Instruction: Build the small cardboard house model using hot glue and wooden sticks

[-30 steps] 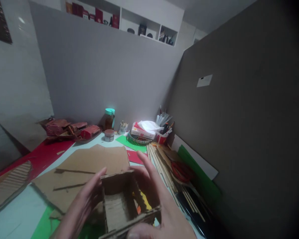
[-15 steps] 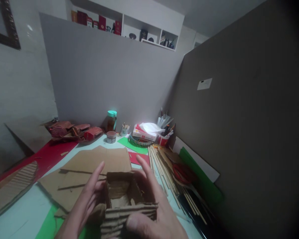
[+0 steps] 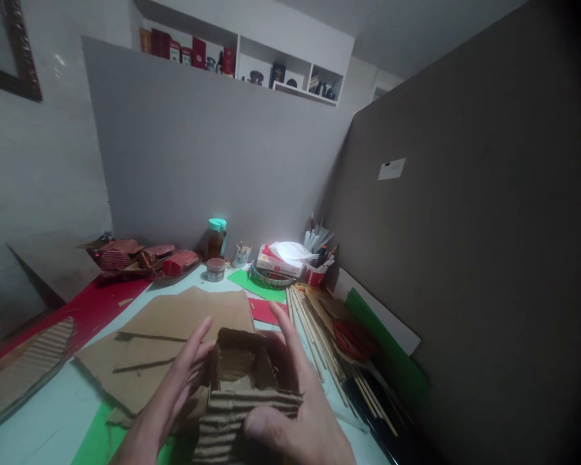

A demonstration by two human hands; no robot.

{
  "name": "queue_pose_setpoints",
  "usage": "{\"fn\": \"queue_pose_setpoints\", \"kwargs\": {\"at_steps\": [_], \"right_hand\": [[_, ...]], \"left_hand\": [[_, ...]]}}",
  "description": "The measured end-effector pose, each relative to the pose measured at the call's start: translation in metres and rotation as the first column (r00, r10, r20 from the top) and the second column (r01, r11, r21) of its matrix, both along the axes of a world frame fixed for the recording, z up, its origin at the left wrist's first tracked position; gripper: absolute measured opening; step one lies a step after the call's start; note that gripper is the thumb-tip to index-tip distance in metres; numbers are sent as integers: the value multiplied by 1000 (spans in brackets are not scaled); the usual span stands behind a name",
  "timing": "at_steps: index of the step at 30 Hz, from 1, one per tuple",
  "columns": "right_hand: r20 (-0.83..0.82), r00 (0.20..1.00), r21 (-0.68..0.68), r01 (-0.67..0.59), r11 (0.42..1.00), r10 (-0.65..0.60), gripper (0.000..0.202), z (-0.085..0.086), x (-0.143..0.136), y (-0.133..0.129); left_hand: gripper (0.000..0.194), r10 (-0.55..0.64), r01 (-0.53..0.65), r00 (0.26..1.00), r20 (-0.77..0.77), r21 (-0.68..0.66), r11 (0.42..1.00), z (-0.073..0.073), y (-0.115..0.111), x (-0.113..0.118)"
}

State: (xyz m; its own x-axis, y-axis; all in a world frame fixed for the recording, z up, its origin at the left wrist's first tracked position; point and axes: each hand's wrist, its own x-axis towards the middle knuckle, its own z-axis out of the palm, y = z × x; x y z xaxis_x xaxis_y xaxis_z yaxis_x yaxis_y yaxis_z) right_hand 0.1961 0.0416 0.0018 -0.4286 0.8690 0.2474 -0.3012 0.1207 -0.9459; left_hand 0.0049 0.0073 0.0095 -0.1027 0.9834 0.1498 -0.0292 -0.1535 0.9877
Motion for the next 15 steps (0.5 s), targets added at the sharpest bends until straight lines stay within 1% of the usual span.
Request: {"fn": "queue_pose_setpoints", "kwargs": {"at_steps": [2,4,5,6,8,10,12,15], "right_hand": [[5,998,-1,55,998,-55,160,-2,-1,-2],[58,992,20,107,994,-108,161,-3,-1,-2],[94,989,48,110,993,-114,161,-4,0,-1],[132,985,84,98,992,-109,160,-3,2,0],[207,975,155,43,987,-75,156,-1,5,2],[246,968,207,-1,978,-51,145,2,9,3],[242,969,243,-6,970,-55,136,3,12,3],[172,985,269,-16,963,-32,132,-1,15,6]], "left_hand": [[41,22,-21,1000,20,-41,999,-4,8,-4],[52,54,-50,998,38,-86,995,-6,14,-8],[57,67,-63,997,36,-94,994,-6,16,-10],[61,76,-74,997,24,-90,993,-5,17,-12],[62,78,-78,997,-10,-60,995,-3,18,-15],[60,60,-61,998,-26,-27,998,-1,16,-16],[60,44,-45,999,-22,-19,999,-1,14,-16],[68,54,-54,998,-18,-45,998,-7,13,-17]]}}
